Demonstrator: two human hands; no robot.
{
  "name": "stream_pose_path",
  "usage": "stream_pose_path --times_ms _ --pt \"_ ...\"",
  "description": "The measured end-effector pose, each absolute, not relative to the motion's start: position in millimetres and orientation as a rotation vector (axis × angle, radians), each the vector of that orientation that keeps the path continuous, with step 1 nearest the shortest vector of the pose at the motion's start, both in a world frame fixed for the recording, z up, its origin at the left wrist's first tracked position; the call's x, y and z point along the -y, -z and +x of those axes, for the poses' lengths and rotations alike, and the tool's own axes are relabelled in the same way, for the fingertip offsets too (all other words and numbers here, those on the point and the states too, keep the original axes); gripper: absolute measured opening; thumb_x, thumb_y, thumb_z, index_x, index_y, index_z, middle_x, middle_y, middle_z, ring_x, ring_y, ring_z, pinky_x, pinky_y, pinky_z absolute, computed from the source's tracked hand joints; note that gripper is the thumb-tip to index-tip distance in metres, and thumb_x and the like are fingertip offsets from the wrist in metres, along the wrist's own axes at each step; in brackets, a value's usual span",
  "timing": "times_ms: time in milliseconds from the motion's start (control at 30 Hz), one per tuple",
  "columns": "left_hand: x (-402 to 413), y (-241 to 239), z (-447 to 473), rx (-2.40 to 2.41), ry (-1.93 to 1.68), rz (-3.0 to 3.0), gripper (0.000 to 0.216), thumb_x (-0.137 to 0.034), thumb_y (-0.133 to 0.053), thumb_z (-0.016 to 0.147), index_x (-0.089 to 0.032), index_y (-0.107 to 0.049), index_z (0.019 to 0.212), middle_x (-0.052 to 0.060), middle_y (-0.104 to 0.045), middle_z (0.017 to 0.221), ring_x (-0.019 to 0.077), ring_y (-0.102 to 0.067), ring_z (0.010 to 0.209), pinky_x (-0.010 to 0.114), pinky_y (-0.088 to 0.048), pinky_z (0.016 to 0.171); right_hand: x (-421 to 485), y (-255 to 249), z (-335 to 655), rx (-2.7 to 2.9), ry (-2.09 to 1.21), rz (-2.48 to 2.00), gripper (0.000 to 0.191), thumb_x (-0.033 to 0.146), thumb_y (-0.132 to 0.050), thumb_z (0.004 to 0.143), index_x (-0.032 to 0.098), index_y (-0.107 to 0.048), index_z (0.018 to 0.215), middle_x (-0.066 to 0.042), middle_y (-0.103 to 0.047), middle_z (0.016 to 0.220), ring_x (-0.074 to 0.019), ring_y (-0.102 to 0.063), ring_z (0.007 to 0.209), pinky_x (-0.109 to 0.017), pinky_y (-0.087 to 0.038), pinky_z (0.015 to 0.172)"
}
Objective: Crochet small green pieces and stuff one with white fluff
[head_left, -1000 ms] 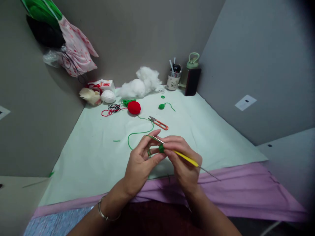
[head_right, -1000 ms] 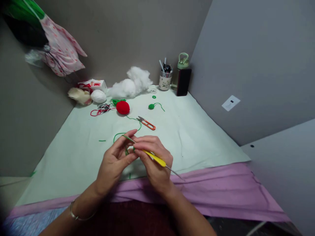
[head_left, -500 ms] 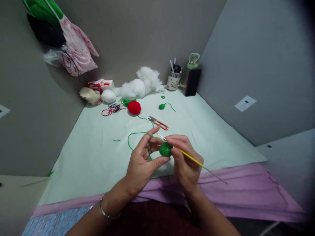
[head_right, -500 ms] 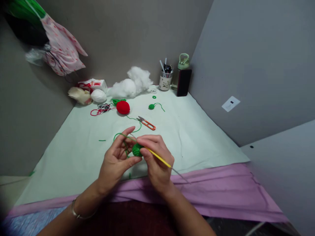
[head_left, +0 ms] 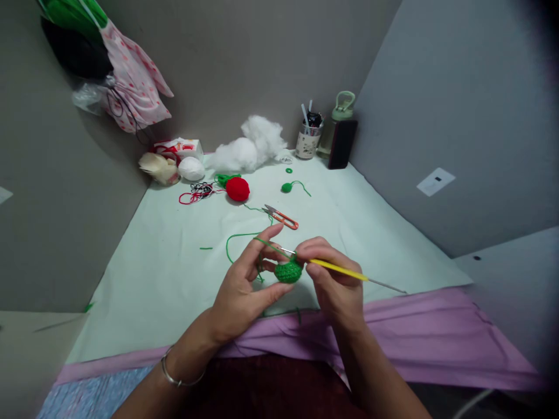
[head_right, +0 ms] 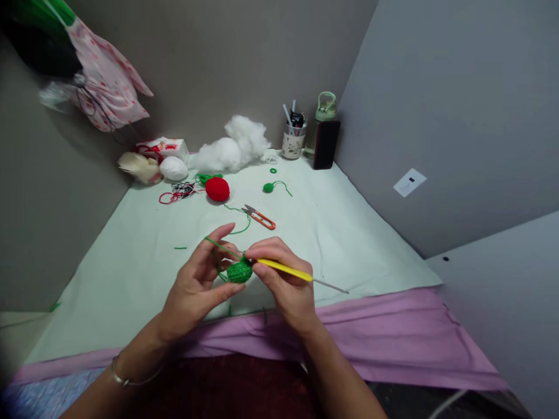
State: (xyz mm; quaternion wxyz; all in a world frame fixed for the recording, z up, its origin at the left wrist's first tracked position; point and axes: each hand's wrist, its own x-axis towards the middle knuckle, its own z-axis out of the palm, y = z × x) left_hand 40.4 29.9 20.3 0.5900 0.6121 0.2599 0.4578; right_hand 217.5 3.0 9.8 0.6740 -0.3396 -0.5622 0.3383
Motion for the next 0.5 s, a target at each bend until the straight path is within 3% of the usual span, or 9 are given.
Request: stream_pose_path --times_ms 167,300,500 --pt "-29 -21 41 -0.559 -1.035 1.376 0.081 -0.019 -0.085 0.081 -0.040 -0.051 0.152 0.000 -0.064 0.107 0.0142 -0.062 0.103 0.028 -0.050 0.101 -1 -12 215 1.263 -0.740 -0.760 0.014 0.024 -0.071 0.096 0.030 -0.081 0.104 -0.003 -0.074 0.093 -0.0172 -0.066 0.089 -0.031 -0.054 0.077" --pt "-29 -18 43 -0.527 -1.051 1.281 0.078 -0.021 -0.085 0.082 -0.038 -0.053 0.150 0.000 -0.065 0.108 0.0130 -0.062 0.102 0.026 -0.050 0.099 6 -14 207 1.292 -0.530 -0.898 0.021 0.015 -0.068 0.096 0.030 -0.080 0.106 -0.004 -0.073 0.096 -0.0177 -0.067 0.090 -0.032 -0.056 0.077" --pt "-29 -19 44 -0.602 -1.051 1.232 0.077 -0.023 -0.087 0.080 -0.029 -0.055 0.150 0.003 -0.070 0.106 0.0177 -0.065 0.104 0.031 -0.050 0.101 13 -9 202 1.331 -0.275 -1.008 0.028 0.012 -0.067 0.094 0.031 -0.079 0.112 -0.005 -0.075 0.099 -0.0209 -0.069 0.091 -0.037 -0.057 0.079"
